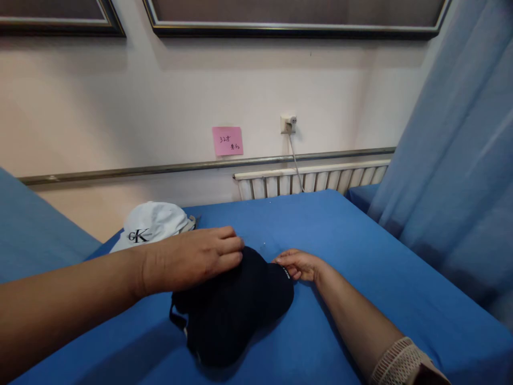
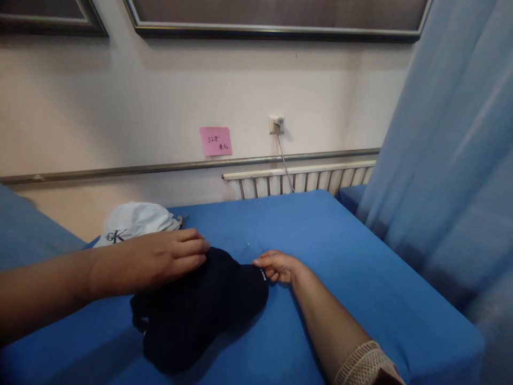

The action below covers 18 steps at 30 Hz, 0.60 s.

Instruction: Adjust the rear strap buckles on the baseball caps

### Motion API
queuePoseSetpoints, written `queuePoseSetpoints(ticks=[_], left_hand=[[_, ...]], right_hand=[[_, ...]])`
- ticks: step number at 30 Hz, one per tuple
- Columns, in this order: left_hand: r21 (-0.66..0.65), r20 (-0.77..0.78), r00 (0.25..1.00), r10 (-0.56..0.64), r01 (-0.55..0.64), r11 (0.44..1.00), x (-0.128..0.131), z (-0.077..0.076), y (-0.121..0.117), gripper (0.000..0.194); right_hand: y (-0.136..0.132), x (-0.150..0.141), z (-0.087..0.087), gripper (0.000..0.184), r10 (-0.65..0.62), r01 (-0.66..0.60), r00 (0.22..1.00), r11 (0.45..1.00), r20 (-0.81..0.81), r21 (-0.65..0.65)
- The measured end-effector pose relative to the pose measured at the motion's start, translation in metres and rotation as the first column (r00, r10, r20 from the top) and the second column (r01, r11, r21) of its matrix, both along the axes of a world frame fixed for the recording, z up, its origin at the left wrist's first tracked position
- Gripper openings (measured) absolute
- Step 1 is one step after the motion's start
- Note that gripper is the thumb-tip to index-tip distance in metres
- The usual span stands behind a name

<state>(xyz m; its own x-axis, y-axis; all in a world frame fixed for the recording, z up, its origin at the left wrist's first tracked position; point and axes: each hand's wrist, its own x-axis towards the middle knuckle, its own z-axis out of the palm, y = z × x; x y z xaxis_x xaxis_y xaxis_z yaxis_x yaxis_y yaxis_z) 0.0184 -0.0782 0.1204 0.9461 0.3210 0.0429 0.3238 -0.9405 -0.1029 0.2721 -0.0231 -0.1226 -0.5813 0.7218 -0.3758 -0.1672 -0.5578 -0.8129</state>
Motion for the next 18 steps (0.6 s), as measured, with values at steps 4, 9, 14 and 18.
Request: queuePoseSetpoints(ticks=[4, 9, 14, 18], left_hand=[[-0.04, -0.099, 0.995, -0.015, 0.011, 0.999, -0.004, 0.002, 0.015, 0.026], [0.025, -0.106, 0.994, -0.002, 0.005, 1.0, -0.016, -0.012, 0.032, 0.028], [0.032, -0.08, 0.997, -0.007, 0.01, 0.999, -0.024, -0.025, 0.038, 0.029], [0.081, -0.034, 0.999, 0.034, -0.031, 0.996, -0.026, -0.034, 0.043, 0.034]], right_hand=[[-0.003, 0.013, -0.002, 0.031, -0.099, 0.098, 0.994, 0.995, -0.049, -0.036], [-0.012, 0.018, -0.003, 0.032, -0.181, 0.173, 0.982, 0.978, -0.063, -0.114], [-0.022, 0.02, -0.004, 0.035, -0.278, 0.262, 0.957, 0.953, -0.09, -0.155], [-0.026, 0.027, -0.007, 0.03, -0.372, 0.352, 0.921, 0.922, -0.117, -0.16]])
